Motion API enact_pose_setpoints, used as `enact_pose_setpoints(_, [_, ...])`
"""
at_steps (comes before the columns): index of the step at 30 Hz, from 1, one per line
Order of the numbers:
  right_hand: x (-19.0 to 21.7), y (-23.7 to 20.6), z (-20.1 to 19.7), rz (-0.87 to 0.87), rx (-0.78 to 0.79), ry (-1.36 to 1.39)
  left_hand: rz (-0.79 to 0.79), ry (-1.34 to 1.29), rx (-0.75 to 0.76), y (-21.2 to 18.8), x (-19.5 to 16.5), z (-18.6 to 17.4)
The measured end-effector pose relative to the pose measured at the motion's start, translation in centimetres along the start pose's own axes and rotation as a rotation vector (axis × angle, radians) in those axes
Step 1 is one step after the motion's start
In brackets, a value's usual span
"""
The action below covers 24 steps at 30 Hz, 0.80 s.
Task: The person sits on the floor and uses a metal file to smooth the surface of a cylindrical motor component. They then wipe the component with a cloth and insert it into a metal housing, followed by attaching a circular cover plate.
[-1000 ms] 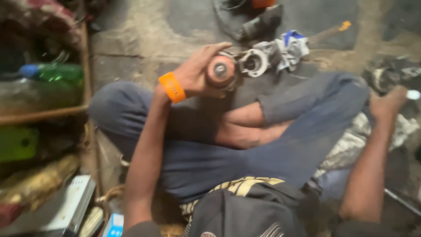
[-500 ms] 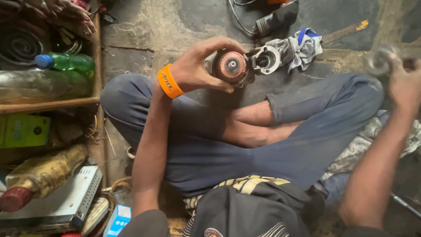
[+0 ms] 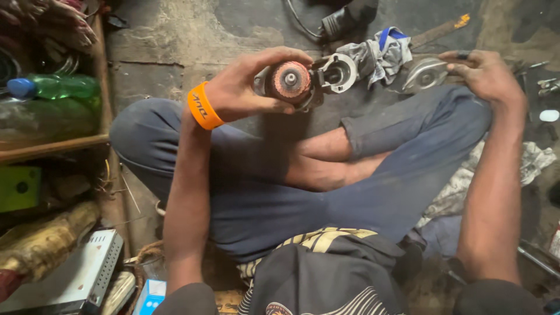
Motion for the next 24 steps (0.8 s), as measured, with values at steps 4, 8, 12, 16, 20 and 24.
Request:
enact_pose_setpoints(4, [1.6,-1.1,-1.1,-0.048,-0.284,-0.433,0.016,0.03,-0.055,0.2,0.0,0.5])
enact_pose_setpoints(8, [2.6,-2.6,-1.4,-0.147,-0.389,-0.39,-0.001,0.241,-0.137,0.2,0.2,0.4])
enact_pose_setpoints(12, [2.0,-5.3,-2.0,-0.106,-0.55,-0.211,-0.017,0.272,-0.14,0.4,0.2,0.2])
enact_pose_setpoints(16, [2.5,-9.7,0.1,-0.103,-0.747,-0.542,0.047,0.235,-0.084,0.6,-0.8,0.1])
enact_pose_setpoints(20, [3.4,-13.4,2.4,-0.2,-0.814,-0.494,0.05,0.098,-0.115,0.7,-1.3,0.3])
enact_pose_setpoints(24, [3.8,-15.2,3.7,-0.171,-0.823,-0.424,-0.002,0.197,-0.213,1.0,-0.9,0.1])
Point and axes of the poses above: each hand's wrist, its own y-axis towards the middle knuckle, its own z-axis out of the palm, x = y × z, the point moved 9 cm from there along y, towards the middle knuckle, and after that the axes turned 11 degrees about z, right-handed, at the moved point
